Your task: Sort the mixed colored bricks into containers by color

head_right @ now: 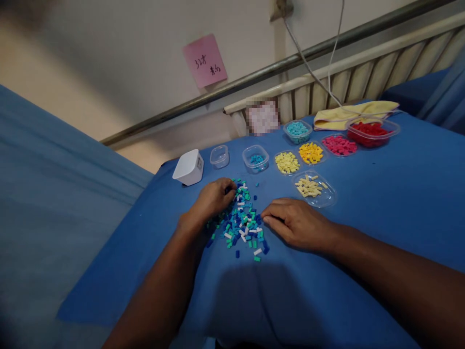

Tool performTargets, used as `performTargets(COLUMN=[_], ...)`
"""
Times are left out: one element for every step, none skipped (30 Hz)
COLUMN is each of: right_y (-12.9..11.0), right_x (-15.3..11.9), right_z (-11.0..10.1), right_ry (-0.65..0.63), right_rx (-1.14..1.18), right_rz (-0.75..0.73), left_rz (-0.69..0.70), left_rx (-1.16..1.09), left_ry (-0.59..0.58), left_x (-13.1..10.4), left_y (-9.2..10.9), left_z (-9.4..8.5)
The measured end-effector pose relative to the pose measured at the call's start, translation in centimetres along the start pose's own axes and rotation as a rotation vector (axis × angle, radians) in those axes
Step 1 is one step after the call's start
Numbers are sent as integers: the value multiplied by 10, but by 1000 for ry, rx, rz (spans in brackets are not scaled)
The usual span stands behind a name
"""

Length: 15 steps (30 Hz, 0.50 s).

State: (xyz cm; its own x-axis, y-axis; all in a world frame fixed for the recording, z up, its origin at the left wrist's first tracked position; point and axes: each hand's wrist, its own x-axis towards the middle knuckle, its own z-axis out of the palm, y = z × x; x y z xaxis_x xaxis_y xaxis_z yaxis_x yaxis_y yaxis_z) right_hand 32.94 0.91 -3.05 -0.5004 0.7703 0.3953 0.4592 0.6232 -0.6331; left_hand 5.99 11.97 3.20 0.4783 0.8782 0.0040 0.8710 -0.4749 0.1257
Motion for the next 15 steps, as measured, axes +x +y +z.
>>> performTargets(right_y=[0, 0, 0, 0, 0, 0, 0, -1, -1, -1, -1, -1, -1, -2, -2], right_x=[0, 0, 0, 0, 0, -1, -1, -1, -1, -2, -2, -2, -2, -2, -1], right_z=[0, 0, 0, -1, -1, -2, -2, -3, -3, -4, -4, -4, -5, -5, -5], right_ry=[-4, -9, -12, -15, -17, -20, -22, -23, -23, -24, -23, -21, -22, -23, -24], right_rx=[0, -1, 1, 5, 11, 15, 17, 17, 17, 16, 15, 15, 16, 18, 21], right_rz=[1, 0, -1, -3, -2, 0, 4, 8, 11, 14, 16, 16, 15, 14, 14], left_rz=[30, 57, 77, 87, 92, 96, 103, 113, 123, 126, 114, 79, 22, -54, -138], left_rx=[-7, -18, -32, -49, -67, -83, -98, -114, -134, -166, -221, -306, -421, -558, -700], left_ry=[-30, -59, -82, -95, -98, -95, -85, -69, -49, -27, -7, 9, 18, 21, 19], left_x=[0, 1, 2, 3, 4, 4, 4, 3, 1, 0, -1, -2, -2, -3, -2], left_y=[0, 0, -1, -2, -3, -5, -6, -8, -10, -12, -15, -17, -20, -22, -23], left_z=[2, 3, 4, 5, 5, 6, 6, 6, 6, 6, 6, 6, 6, 6, 7])
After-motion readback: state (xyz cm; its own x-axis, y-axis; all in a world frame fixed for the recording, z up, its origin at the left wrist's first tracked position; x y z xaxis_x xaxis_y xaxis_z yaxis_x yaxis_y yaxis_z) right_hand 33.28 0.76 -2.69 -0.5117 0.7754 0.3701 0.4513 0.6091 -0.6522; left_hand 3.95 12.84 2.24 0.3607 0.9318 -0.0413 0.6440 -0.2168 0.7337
